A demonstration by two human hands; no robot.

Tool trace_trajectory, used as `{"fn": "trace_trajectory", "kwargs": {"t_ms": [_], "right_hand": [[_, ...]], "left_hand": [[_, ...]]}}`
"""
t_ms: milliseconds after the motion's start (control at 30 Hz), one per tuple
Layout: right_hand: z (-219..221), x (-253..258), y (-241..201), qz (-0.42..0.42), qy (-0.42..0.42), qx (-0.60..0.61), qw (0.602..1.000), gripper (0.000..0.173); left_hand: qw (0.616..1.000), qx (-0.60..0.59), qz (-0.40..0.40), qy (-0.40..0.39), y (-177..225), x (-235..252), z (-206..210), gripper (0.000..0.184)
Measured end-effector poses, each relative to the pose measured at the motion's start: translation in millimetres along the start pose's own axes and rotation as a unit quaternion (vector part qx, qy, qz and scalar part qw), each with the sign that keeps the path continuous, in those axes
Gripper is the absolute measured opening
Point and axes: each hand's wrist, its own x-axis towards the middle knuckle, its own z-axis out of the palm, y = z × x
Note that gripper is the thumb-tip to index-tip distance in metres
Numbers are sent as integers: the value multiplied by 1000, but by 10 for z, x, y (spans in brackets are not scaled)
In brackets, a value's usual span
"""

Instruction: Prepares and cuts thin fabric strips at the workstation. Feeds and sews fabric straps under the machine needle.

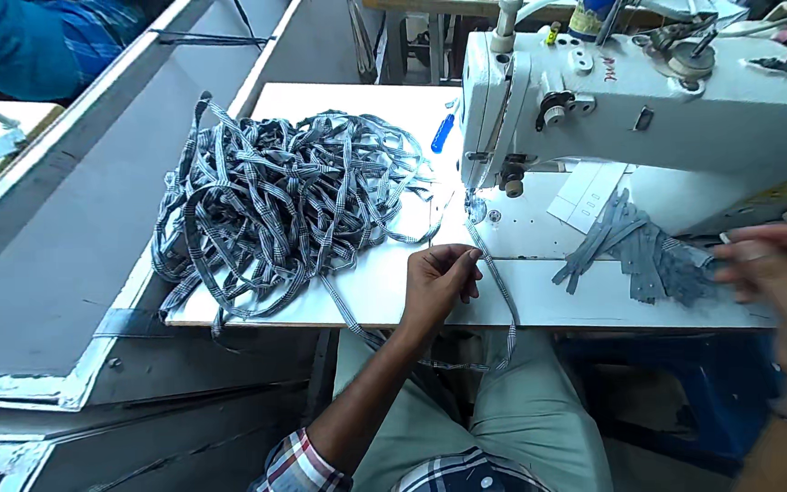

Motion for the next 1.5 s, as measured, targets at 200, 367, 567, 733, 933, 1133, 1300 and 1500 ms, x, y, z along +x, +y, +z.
{"fn": "trace_trajectory", "kwargs": {"t_ms": [200, 367, 567, 733, 933, 1133, 1300, 1500], "right_hand": [[1278, -213, -189, 18, -153, 80, 985, 26], [1979, -60, -221, 139, -155, 216, 954, 39], [2119, 6, -159, 167, -108, 294, 935, 14], [2088, 89, -67, 94, -122, 154, 976, 9], [2043, 94, -66, 62, -173, 121, 975, 8], [1959, 87, -52, 41, -192, 105, 975, 9], [1897, 117, 6, 44, -154, 93, 983, 9], [2216, 406, 45, 14, -77, -10, 997, 51]], "left_hand": [[999, 39, -4, -19, 54, -156, 57, 19], [997, 68, 2, -42, 69, -301, 69, 16], [987, 147, 36, -47, 66, -294, -84, 13], [969, 221, 107, 3, 78, -78, -255, 11], [839, 469, 275, -40, 171, 363, -275, 31], [738, 548, 339, -198, 85, 777, -294, 21], [784, 487, 336, -189, 8, 776, -407, 17], [828, 452, 299, -142, -13, 564, -481, 16]]}}
